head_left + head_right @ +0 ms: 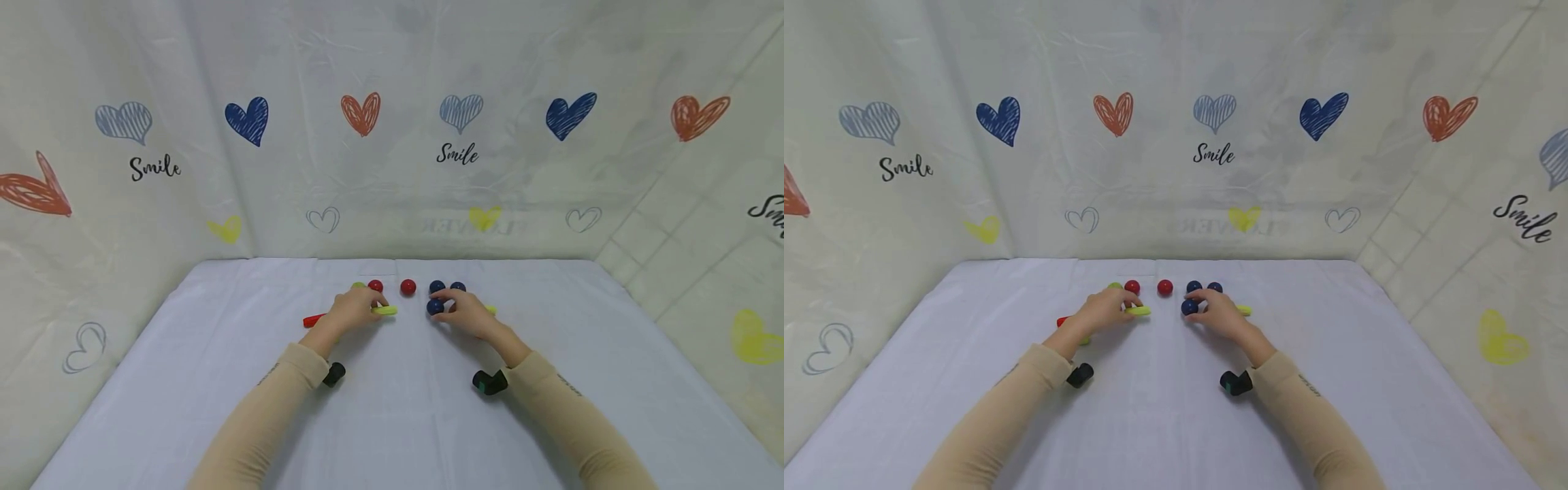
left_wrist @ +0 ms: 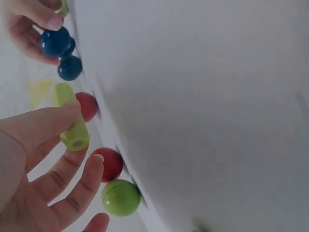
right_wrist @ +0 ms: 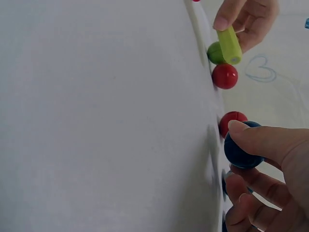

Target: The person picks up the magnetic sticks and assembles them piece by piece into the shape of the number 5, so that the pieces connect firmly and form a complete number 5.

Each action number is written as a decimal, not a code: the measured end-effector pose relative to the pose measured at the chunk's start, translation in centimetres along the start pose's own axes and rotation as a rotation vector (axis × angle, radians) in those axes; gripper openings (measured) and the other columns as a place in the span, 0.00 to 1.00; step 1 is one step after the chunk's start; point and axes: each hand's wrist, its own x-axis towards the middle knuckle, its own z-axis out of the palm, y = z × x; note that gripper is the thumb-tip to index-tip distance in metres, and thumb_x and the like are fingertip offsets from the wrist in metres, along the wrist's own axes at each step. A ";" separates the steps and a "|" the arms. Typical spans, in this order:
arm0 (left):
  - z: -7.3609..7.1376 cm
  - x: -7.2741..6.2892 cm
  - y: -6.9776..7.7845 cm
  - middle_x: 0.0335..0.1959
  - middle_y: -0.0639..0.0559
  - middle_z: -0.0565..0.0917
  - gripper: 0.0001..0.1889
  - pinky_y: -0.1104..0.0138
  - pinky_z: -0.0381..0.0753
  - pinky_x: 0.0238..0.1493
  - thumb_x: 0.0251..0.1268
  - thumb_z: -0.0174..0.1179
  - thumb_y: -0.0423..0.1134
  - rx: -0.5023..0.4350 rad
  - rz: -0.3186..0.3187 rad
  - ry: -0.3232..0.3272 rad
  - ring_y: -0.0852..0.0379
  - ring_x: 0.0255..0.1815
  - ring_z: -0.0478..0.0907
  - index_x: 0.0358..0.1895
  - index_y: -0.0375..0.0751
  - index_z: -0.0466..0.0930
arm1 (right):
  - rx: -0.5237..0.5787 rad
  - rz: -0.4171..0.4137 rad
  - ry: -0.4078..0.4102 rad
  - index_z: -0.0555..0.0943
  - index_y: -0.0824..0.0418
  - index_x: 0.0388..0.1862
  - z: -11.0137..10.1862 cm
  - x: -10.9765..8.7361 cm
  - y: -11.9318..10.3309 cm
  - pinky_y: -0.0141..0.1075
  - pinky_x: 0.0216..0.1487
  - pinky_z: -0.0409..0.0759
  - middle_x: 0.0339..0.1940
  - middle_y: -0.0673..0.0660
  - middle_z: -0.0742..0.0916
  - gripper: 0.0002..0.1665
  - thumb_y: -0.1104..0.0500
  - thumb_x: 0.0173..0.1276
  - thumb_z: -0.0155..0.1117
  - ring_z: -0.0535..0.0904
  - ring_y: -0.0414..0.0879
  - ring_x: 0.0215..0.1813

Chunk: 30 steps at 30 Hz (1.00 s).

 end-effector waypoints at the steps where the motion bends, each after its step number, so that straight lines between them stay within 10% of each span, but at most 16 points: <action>1: 0.1 0.1 0.1 0.40 0.52 0.83 0.13 0.46 0.74 0.51 0.67 0.69 0.36 -0.003 0.004 -0.003 0.54 0.48 0.76 0.53 0.48 0.89 | -0.004 0.007 -0.006 0.80 0.65 0.65 0.1 0.1 0.0 0.39 0.42 0.77 0.54 0.64 0.84 0.28 0.61 0.67 0.74 0.78 0.49 0.41; 30: 1.8 2.5 2.9 0.45 0.51 0.85 0.15 0.50 0.76 0.54 0.68 0.68 0.38 -0.009 0.018 -0.049 0.53 0.47 0.79 0.57 0.47 0.87 | -0.074 -0.025 -0.021 0.81 0.64 0.63 1.0 1.2 -0.3 0.43 0.46 0.82 0.53 0.62 0.85 0.27 0.61 0.66 0.75 0.81 0.48 0.41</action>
